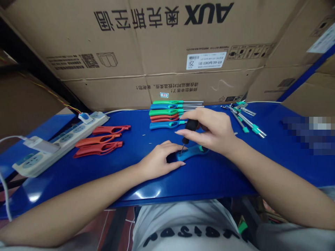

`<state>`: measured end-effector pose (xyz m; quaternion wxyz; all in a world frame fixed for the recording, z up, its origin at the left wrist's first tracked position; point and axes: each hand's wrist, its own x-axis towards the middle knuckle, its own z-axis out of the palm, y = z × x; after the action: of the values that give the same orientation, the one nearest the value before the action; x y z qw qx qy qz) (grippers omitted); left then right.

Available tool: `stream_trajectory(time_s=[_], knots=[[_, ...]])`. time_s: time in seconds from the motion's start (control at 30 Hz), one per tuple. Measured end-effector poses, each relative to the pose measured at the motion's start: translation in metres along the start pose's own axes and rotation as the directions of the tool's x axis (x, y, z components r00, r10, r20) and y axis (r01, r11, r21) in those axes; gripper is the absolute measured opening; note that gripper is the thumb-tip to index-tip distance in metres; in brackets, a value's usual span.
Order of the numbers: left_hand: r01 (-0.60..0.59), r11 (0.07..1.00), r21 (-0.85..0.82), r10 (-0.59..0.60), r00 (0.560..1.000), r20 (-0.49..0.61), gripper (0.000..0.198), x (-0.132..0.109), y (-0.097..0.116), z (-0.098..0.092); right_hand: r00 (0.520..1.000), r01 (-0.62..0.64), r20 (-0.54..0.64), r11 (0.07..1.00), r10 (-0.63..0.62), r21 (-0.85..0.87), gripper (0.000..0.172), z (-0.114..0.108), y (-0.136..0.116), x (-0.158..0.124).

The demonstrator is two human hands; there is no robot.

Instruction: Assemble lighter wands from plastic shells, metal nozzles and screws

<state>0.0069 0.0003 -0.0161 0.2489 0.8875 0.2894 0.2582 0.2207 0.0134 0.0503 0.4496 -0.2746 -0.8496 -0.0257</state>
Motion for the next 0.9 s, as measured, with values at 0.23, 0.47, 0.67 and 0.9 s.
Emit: stream_trajectory(time_s=[0.23, 0.47, 0.67, 0.9], knots=[[-0.005, 1.0, -0.015, 0.005, 1.0, 0.004, 0.039, 0.0006, -0.0003, 0.0005, 0.959, -0.196, 0.262, 0.922, 0.109, 0.333, 0.038, 0.0003, -0.0035, 0.0028], [-0.002, 1.0, -0.012, 0.002, 1.0, -0.006, 0.038, -0.0004, -0.0004, 0.0015, 0.997, -0.075, 0.004, 0.993, 0.075, 0.094, 0.032, 0.0043, 0.0034, -0.0011], [0.005, 1.0, -0.014, -0.005, 1.0, -0.011, 0.038, -0.0005, 0.0013, 0.0029, 0.986, -0.135, 0.138, 0.941, 0.096, 0.309, 0.032, 0.0004, -0.001, 0.0026], [0.028, 1.0, -0.011, -0.028, 0.999, -0.021, 0.036, -0.0005, 0.0034, 0.0046, 0.998, 0.002, 0.064, 0.994, -0.009, 0.111, 0.033, 0.0003, -0.0042, 0.0003]])
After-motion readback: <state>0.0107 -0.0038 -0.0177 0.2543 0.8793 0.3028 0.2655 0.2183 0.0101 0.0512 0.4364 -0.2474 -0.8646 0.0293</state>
